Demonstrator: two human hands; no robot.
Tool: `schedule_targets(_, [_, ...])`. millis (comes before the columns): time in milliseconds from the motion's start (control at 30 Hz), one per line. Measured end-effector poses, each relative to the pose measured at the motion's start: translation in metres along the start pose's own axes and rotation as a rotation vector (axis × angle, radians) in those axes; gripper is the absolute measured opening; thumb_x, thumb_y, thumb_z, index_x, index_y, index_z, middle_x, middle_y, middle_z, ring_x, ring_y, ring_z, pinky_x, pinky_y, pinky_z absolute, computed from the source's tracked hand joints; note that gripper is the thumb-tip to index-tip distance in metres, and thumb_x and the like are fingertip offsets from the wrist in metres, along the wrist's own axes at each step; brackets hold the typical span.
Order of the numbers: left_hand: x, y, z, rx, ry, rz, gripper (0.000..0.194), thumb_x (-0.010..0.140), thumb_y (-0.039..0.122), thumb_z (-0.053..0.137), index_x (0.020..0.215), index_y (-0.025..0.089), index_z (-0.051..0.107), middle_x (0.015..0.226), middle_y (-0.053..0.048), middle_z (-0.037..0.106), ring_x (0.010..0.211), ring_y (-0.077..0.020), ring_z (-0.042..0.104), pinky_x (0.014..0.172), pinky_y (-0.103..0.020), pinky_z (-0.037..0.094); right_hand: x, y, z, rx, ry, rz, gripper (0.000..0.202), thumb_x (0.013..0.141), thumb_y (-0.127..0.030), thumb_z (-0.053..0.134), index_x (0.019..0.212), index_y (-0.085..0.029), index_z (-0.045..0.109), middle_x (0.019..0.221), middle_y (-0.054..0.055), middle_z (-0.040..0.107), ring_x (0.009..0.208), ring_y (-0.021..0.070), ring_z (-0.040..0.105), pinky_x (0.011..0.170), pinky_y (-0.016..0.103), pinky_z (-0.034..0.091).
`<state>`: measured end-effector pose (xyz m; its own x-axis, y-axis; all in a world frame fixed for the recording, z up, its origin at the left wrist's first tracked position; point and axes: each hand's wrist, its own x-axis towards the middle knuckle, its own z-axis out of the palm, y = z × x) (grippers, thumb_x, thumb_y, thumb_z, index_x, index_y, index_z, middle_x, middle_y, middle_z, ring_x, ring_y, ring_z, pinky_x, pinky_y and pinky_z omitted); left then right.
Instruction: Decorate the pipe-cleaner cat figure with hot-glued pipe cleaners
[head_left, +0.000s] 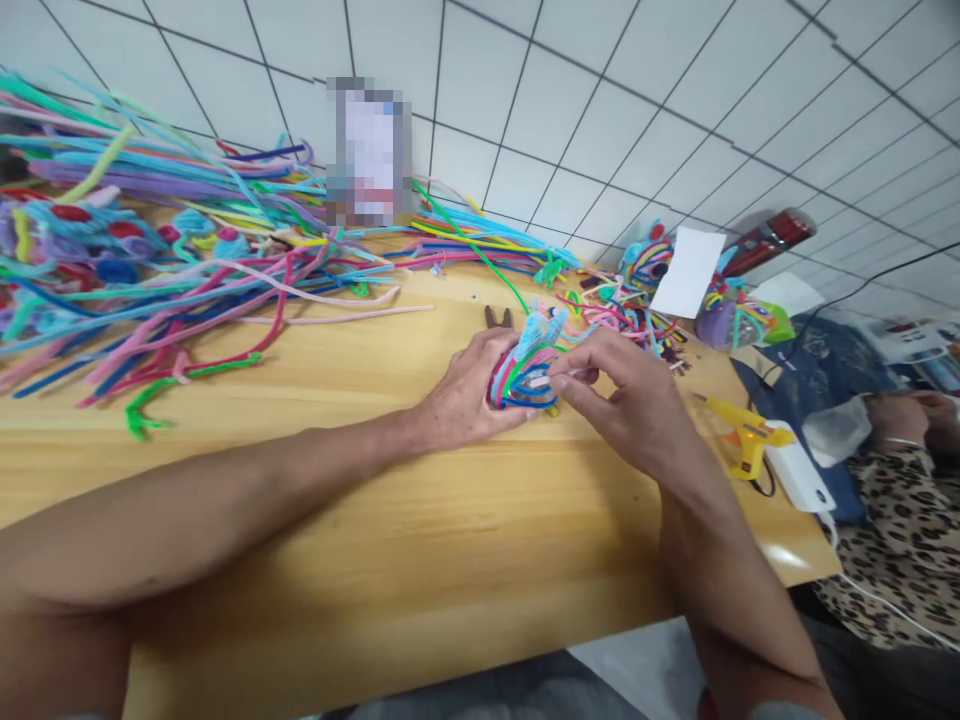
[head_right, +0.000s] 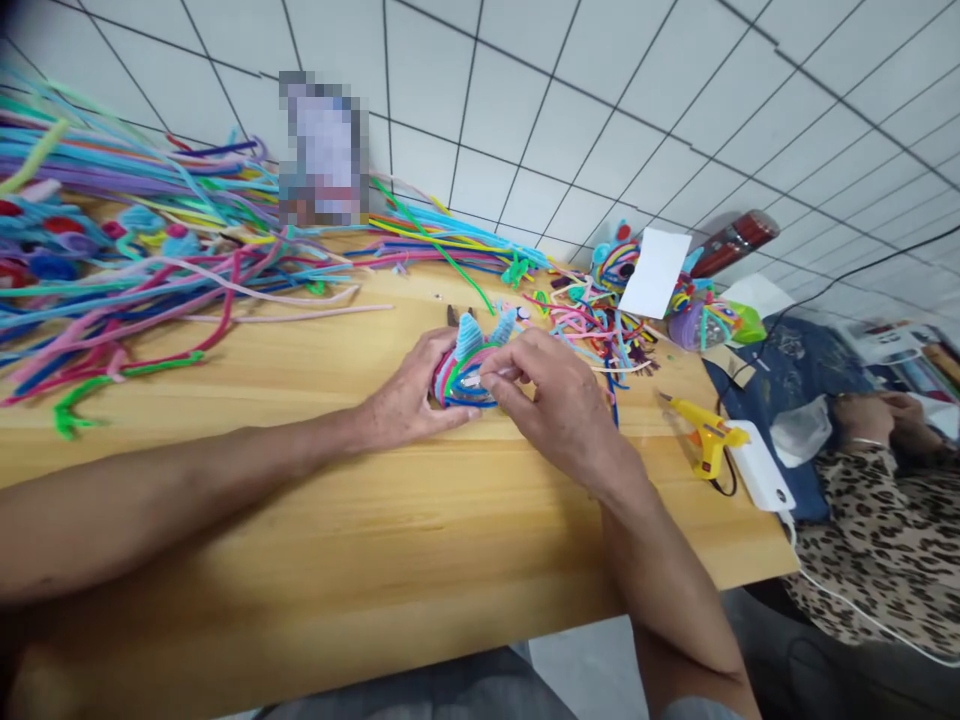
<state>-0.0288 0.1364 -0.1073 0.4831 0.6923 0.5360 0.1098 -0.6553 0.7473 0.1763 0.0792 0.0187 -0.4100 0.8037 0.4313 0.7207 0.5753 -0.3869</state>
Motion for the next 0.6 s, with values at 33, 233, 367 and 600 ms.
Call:
schedule_targets(33, [0.0,0.0,0.0,-0.002,-0.001,0.0,0.085,0.085,0.056,0.083,0.154,0.025,0.043,0.155,-0.019,0.054,0.149,-0.0397,0.05,0.124,-0.062,0.043,0.001,0.001,0.002,-0.015,-0.008,-0.024,0.009,0.103,-0.025,0.068,0.095,-0.024,0.071,0.087,0.002,0.07,0.08,0.0182,0.064,0.074,0.033,0.049])
schedule_targets(233, [0.0,0.0,0.002,0.022,0.0,0.015,0.088,0.085,0.056,0.084,0.155,0.025,0.041,0.155,-0.019,0.053,0.151,-0.0389,0.049,0.126,-0.062,0.043,0.003,0.007,0.012,-0.167,-0.02,-0.085,0.01,0.102,-0.02,0.066,0.093,-0.023,0.069,0.088,0.003,0.069,0.083,0.0211,0.063,0.075,0.037,0.046])
schedule_targets(367, [0.0,-0.001,0.003,0.017,-0.001,0.022,0.088,0.085,0.054,0.084,0.157,0.026,0.041,0.156,-0.019,0.054,0.152,-0.0397,0.048,0.125,-0.063,0.044,0.002,0.008,0.018,-0.183,-0.01,-0.092,0.011,0.101,-0.016,0.065,0.092,-0.023,0.068,0.088,0.003,0.068,0.081,0.0206,0.064,0.075,0.037,0.046])
schedule_targets(600, [0.0,0.0,0.003,0.017,-0.002,0.026,0.091,0.085,0.06,0.083,0.158,0.025,0.041,0.157,-0.02,0.053,0.152,-0.0402,0.048,0.125,-0.063,0.044,0.003,0.009,0.018,-0.176,-0.011,-0.112,0.011,0.1,-0.015,0.066,0.092,-0.022,0.069,0.087,0.003,0.067,0.081,0.0204,0.062,0.074,0.036,0.045])
